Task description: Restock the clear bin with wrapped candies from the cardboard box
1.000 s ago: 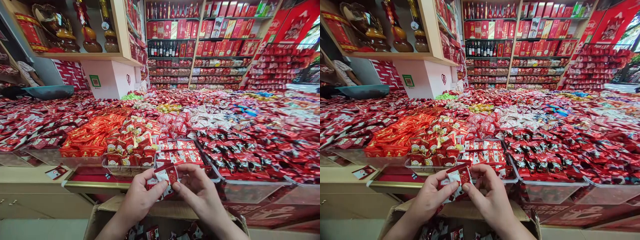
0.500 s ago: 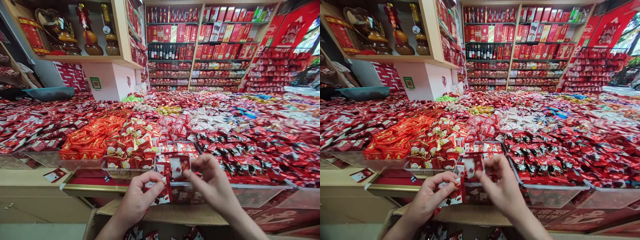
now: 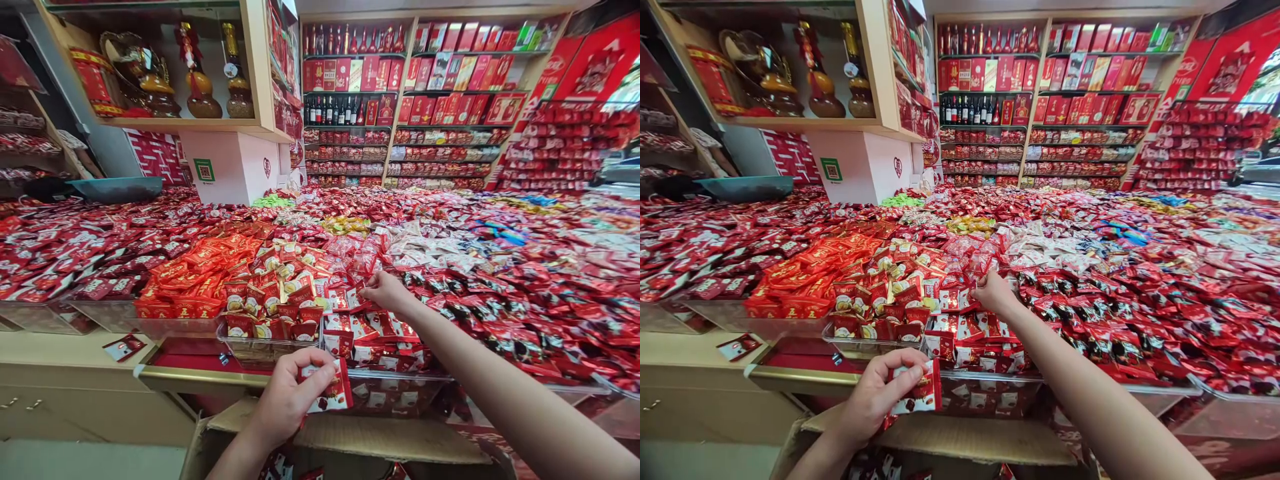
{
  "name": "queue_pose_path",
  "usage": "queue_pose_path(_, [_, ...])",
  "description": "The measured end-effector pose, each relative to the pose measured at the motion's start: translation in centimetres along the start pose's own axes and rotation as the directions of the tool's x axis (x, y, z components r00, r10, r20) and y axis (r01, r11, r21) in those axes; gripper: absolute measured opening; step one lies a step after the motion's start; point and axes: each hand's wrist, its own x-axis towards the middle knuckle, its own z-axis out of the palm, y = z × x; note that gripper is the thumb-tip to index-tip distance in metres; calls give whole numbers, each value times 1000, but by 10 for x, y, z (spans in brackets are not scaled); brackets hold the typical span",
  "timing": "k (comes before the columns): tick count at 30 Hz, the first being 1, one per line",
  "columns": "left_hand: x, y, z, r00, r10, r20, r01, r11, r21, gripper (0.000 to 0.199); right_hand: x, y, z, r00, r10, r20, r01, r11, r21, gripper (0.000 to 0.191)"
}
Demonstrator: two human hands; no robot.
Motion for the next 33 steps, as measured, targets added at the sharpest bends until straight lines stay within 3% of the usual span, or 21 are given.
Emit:
queue_pose_path(9, [-1,2,-1,999,33,7,-33,999,28,17,-8,0,0,992,-126,3,123,968,-218,16])
queue_pose_path(13, [-3,-2,-1,999,-50,13,52,979,-197,13,-20,-10,-13,980,-196,-25,187,958,-216,7])
queue_pose_path(15, [-5,-3,1,994,-105,-12,95,932,-351,18,-40,-20,-19,955,-296,-10,293,949,-115,8])
queue_pose_path(17, [-7,-1,5,994,-103,-42,74,896,-437,27,-67,-30,-21,916,-396,60,388,915,114,13])
queue_pose_path(20, [-9,4,13,996,-16,-83,-22,901,-432,33,-106,-38,-13,881,-421,215,291,842,455,19])
queue_pose_path(23, [-11,8,19,986,45,-158,-103,918,-384,34,-125,-36,2,878,-399,263,174,780,601,21])
queue_pose_path(27, [-8,6,17,987,-15,-163,-46,930,-366,44,-122,-29,10,908,-379,181,182,743,643,13])
queue_pose_path(30, [-3,4,13,985,-81,-156,33,957,-289,32,-121,-24,7,911,-410,33,307,731,610,9])
queue_pose_path(31, [-2,3,11,980,-87,-178,35,960,-276,31,-123,-22,5,896,-443,-34,379,721,580,6])
queue_pose_path(33, [-1,4,9,967,-97,-235,26,958,-285,34,-129,-21,3,815,-555,-166,559,679,476,6])
